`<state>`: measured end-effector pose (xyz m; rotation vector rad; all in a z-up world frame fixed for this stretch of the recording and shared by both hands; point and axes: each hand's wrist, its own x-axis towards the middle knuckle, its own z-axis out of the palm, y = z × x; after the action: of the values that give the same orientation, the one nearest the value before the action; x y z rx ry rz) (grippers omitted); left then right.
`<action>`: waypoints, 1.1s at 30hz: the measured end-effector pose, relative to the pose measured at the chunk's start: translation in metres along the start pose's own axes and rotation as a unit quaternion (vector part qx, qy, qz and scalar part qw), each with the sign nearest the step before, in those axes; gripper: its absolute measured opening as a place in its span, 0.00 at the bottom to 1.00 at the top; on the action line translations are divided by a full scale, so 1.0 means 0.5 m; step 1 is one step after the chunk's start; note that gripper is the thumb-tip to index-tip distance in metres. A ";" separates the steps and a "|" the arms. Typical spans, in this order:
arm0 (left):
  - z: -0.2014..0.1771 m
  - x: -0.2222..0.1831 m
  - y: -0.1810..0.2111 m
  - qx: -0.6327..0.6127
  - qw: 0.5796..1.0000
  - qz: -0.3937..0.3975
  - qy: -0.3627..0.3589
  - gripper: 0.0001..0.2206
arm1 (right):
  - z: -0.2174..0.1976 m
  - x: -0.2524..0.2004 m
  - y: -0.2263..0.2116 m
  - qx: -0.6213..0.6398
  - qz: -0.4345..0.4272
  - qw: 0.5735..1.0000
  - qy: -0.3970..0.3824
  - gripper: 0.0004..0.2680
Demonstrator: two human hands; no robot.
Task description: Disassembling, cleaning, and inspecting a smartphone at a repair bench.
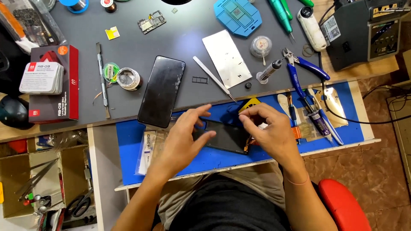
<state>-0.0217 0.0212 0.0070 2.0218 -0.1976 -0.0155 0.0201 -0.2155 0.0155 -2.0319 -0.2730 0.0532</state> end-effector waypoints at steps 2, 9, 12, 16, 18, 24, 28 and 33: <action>-0.019 -0.008 0.013 0.088 0.993 0.008 -0.079 0.29 | -0.012 -0.008 -0.001 -0.028 0.024 0.999 -0.017 0.03; 0.028 -0.016 -0.067 0.351 0.916 0.045 -0.188 0.41 | 0.007 -0.018 0.004 -0.126 0.080 0.985 -0.085 0.05; 0.027 -0.014 -0.083 0.350 0.915 0.041 -0.195 0.42 | 0.020 -0.019 0.008 -0.163 0.080 0.978 -0.108 0.05; 0.004 -0.008 -0.069 0.285 0.936 0.019 -0.207 0.40 | 0.029 -0.017 0.023 -0.173 0.092 0.971 -0.135 0.06; -0.012 -0.004 -0.050 0.211 0.953 -0.015 -0.217 0.39 | 0.030 -0.013 0.019 -0.181 0.110 0.967 -0.141 0.06; -0.040 0.012 -0.009 0.055 0.969 -0.095 -0.220 0.40 | 0.025 -0.004 0.004 -0.189 0.111 0.964 -0.149 0.06; -0.061 0.017 0.000 0.026 0.972 -0.105 -0.208 0.41 | 0.035 0.009 0.007 -0.171 0.050 0.974 -0.142 0.04; -0.077 0.020 0.003 -0.015 0.971 -0.139 -0.193 0.45 | 0.079 0.028 0.015 -0.175 -0.056 0.965 -0.185 0.03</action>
<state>-0.0083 0.0534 0.0261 1.9857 -0.1538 -0.5879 0.0286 -0.1814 -0.0082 -2.3459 -0.6725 0.3370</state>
